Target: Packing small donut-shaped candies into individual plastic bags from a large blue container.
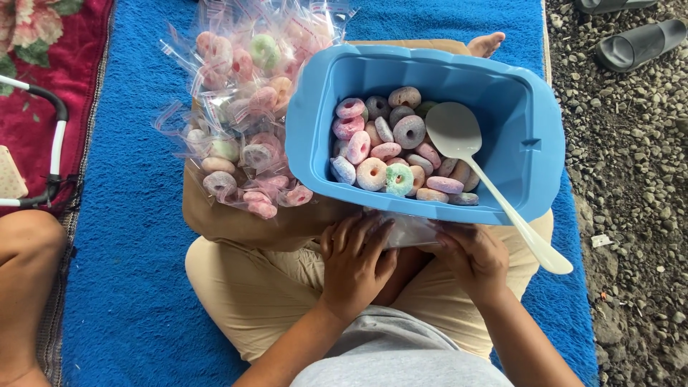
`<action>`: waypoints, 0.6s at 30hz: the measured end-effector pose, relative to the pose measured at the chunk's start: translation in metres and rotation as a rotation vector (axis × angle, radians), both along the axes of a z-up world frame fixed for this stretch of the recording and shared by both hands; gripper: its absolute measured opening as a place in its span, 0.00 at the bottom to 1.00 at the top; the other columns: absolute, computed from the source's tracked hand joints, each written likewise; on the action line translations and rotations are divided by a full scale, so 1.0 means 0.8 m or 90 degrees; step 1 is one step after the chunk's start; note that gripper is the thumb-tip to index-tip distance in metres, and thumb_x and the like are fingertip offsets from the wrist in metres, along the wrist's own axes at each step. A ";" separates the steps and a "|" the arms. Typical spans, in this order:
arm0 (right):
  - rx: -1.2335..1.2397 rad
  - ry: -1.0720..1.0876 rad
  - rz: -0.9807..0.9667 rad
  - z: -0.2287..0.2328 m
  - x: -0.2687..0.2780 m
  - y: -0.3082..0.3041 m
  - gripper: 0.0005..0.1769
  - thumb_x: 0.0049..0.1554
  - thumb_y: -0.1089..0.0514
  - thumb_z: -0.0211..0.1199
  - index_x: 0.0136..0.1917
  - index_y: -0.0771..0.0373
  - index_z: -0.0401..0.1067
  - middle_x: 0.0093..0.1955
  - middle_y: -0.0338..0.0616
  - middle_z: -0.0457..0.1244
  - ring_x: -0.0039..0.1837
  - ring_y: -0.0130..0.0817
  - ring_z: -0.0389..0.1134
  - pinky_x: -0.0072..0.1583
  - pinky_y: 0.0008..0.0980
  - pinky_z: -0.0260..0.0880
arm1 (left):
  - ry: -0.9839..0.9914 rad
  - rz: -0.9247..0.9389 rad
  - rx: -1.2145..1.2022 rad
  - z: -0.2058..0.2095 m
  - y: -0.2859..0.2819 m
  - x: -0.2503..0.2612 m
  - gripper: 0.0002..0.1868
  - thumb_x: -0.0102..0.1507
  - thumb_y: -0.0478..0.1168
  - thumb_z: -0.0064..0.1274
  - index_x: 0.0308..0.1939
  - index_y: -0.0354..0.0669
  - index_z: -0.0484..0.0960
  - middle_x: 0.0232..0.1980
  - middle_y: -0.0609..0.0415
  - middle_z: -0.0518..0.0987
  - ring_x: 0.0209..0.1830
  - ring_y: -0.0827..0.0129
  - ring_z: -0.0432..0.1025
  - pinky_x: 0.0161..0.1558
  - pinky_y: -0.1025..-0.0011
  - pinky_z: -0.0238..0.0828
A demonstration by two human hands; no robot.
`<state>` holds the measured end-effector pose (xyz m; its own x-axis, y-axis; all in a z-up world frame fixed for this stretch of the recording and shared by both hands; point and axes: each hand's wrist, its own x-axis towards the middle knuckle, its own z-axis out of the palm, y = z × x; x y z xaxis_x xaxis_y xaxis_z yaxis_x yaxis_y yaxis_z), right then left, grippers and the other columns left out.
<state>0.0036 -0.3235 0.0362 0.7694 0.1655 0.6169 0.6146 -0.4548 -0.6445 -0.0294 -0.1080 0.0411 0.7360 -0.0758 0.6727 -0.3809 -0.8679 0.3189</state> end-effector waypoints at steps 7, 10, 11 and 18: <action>0.128 0.138 0.058 0.016 -0.049 -0.002 0.06 0.58 0.65 0.64 0.49 0.64 0.69 0.45 0.45 0.71 0.32 0.18 0.57 0.37 0.17 0.60 | 0.110 -0.061 -0.049 0.036 0.008 -0.017 0.29 0.63 0.57 0.59 0.64 0.50 0.74 0.64 0.54 0.74 0.62 0.58 0.66 0.66 0.51 0.52; 0.500 0.370 0.148 0.014 -0.054 0.007 0.04 0.65 0.64 0.59 0.53 0.66 0.70 0.51 0.48 0.70 0.53 0.30 0.71 0.59 0.27 0.71 | 0.125 -0.095 -0.170 0.058 0.015 -0.028 0.25 0.55 0.40 0.58 0.58 0.48 0.79 0.62 0.56 0.79 0.65 0.59 0.68 0.69 0.56 0.51; 0.536 0.415 0.161 0.018 -0.053 0.011 0.05 0.65 0.63 0.58 0.52 0.68 0.69 0.51 0.55 0.70 0.51 0.36 0.74 0.57 0.31 0.76 | 0.184 -0.173 -0.316 0.066 0.017 -0.030 0.21 0.61 0.42 0.50 0.57 0.41 0.78 0.56 0.51 0.81 0.52 0.62 0.73 0.58 0.64 0.62; 0.591 0.461 0.155 0.008 -0.056 0.016 0.06 0.65 0.62 0.60 0.51 0.68 0.71 0.43 0.43 0.66 0.41 0.21 0.63 0.46 0.19 0.67 | 0.430 -0.346 -0.758 0.086 0.008 -0.028 0.14 0.64 0.37 0.58 0.53 0.36 0.81 0.52 0.46 0.84 0.50 0.69 0.77 0.56 0.73 0.74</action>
